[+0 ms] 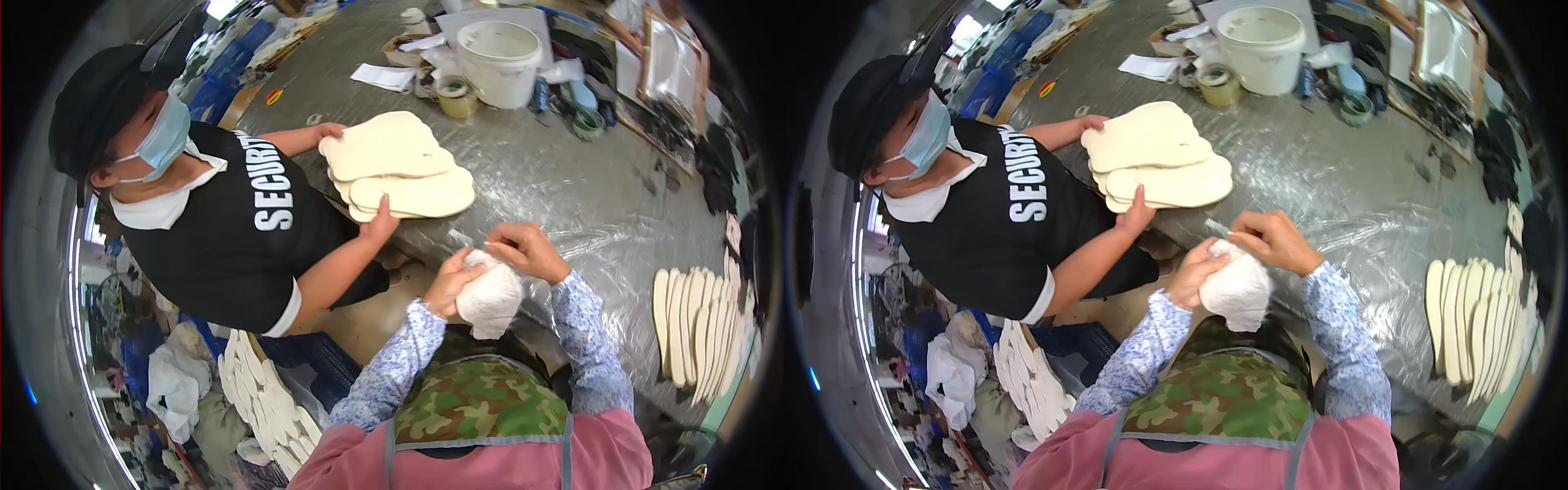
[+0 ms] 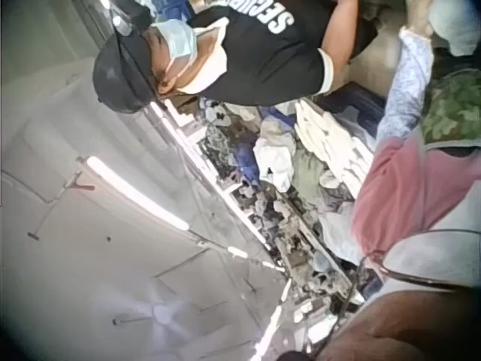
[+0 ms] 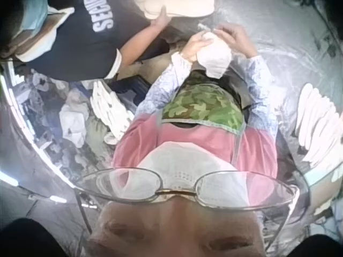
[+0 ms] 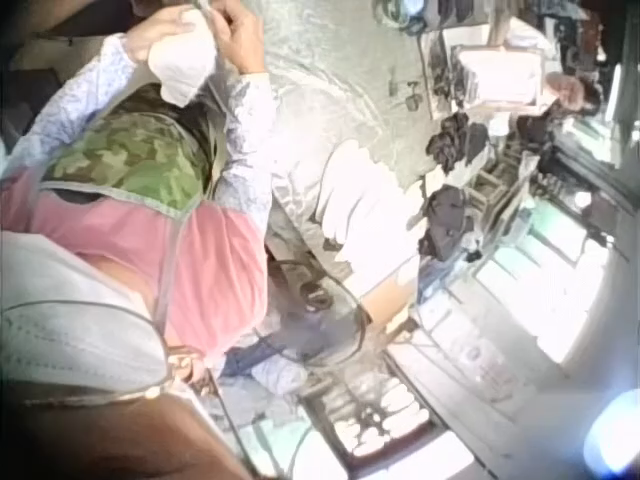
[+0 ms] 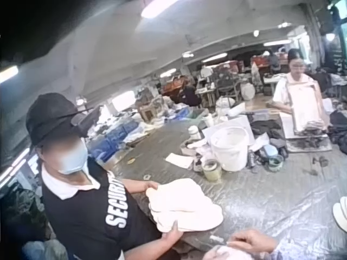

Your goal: Applying adhesive using a spray gun to shoe insoles, wrapping them in a protective cloth, and securing with rubber bands.

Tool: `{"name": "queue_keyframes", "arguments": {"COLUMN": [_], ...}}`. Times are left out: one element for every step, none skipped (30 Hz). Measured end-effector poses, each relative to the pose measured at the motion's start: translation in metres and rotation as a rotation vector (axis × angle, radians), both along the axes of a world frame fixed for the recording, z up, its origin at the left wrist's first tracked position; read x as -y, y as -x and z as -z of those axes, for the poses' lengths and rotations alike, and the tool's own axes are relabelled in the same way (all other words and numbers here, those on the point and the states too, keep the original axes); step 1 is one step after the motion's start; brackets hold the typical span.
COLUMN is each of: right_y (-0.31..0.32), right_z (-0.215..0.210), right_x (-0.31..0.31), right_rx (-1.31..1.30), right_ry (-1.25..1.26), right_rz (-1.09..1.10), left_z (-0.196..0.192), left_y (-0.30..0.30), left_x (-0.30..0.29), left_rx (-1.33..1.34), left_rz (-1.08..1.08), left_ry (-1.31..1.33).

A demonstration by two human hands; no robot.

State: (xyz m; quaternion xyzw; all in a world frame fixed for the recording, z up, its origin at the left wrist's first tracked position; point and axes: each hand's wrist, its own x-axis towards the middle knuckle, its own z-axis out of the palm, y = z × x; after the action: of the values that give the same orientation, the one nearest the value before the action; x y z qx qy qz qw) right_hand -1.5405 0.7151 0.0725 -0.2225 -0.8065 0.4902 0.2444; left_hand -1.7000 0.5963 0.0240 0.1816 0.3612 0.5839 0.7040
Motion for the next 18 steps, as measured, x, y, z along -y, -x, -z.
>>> {"name": "queue_keyframes", "arguments": {"right_y": [0.003, 0.004, 0.002, 0.000, -0.002, -0.003, -0.001, 0.001, 0.003, 0.003, 0.006, 0.013, 0.019, 0.022, 0.023, 0.026, 0.028, 0.033], "right_z": [0.004, 0.008, 0.011, 0.015, 0.018, 0.023, 0.028, 0.034, 0.039, 0.043, 0.050, 0.054, 0.058, 0.061, 0.062, 0.063, 0.064, 0.064], "right_x": [-0.015, -0.027, -0.038, -0.046, -0.056, -0.067, -0.075, -0.081, -0.090, -0.097, -0.101, -0.110, -0.117, -0.122, -0.125, -0.128, -0.132, -0.136], "right_rx": [0.001, 0.021, 0.042, 0.070, 0.079, 0.074, 0.045, 0.060, 0.069, 0.069, 0.040, 0.038, 0.021, 0.055, 0.136, 0.117, 0.138, 0.168], "right_ry": [-0.051, -0.036, -0.060, -0.023, -0.036, 0.007, 0.006, 0.076, 0.084, 0.085, 0.141, 0.194, 0.198, 0.194, 0.178, 0.135, 0.151, 0.117], "right_rz": [0.036, 0.034, 0.063, 0.074, 0.114, 0.126, 0.157, 0.179, 0.228, 0.200, 0.220, 0.272, 0.238, 0.220, 0.245, 0.211, 0.180, 0.176], "left_z": [0.007, 0.015, 0.021, 0.026, 0.030, 0.034, 0.037, 0.039, 0.039, 0.041, 0.044, 0.046, 0.049, 0.054, 0.058, 0.063, 0.068, 0.071], "left_y": [-0.001, 0.000, -0.003, -0.005, -0.006, -0.004, 0.000, 0.000, 0.002, 0.005, 0.006, 0.010, 0.012, 0.011, 0.011, 0.016, 0.022, 0.025], "left_x": [-0.016, -0.028, -0.039, -0.052, -0.065, -0.078, -0.091, -0.102, -0.111, -0.118, -0.125, -0.133, -0.138, -0.138, -0.139, -0.141, -0.144, -0.146], "left_rx": [0.021, 0.020, 0.062, 0.001, -0.003, 0.021, -0.061, -0.066, -0.064, -0.083, -0.071, -0.091, -0.114, -0.113, -0.102, -0.065, -0.025, -0.050], "left_rz": [0.009, 0.015, -0.023, -0.008, 0.019, 0.049, 0.079, 0.080, 0.083, 0.096, 0.112, 0.103, 0.066, 0.042, 0.051, 0.042, 0.036, 0.009], "left_ry": [0.035, 0.057, 0.052, -0.018, 0.023, -0.007, -0.008, -0.001, 0.047, 0.030, -0.021, -0.011, 0.035, 0.087, 0.109, 0.097, 0.071, 0.065]}}
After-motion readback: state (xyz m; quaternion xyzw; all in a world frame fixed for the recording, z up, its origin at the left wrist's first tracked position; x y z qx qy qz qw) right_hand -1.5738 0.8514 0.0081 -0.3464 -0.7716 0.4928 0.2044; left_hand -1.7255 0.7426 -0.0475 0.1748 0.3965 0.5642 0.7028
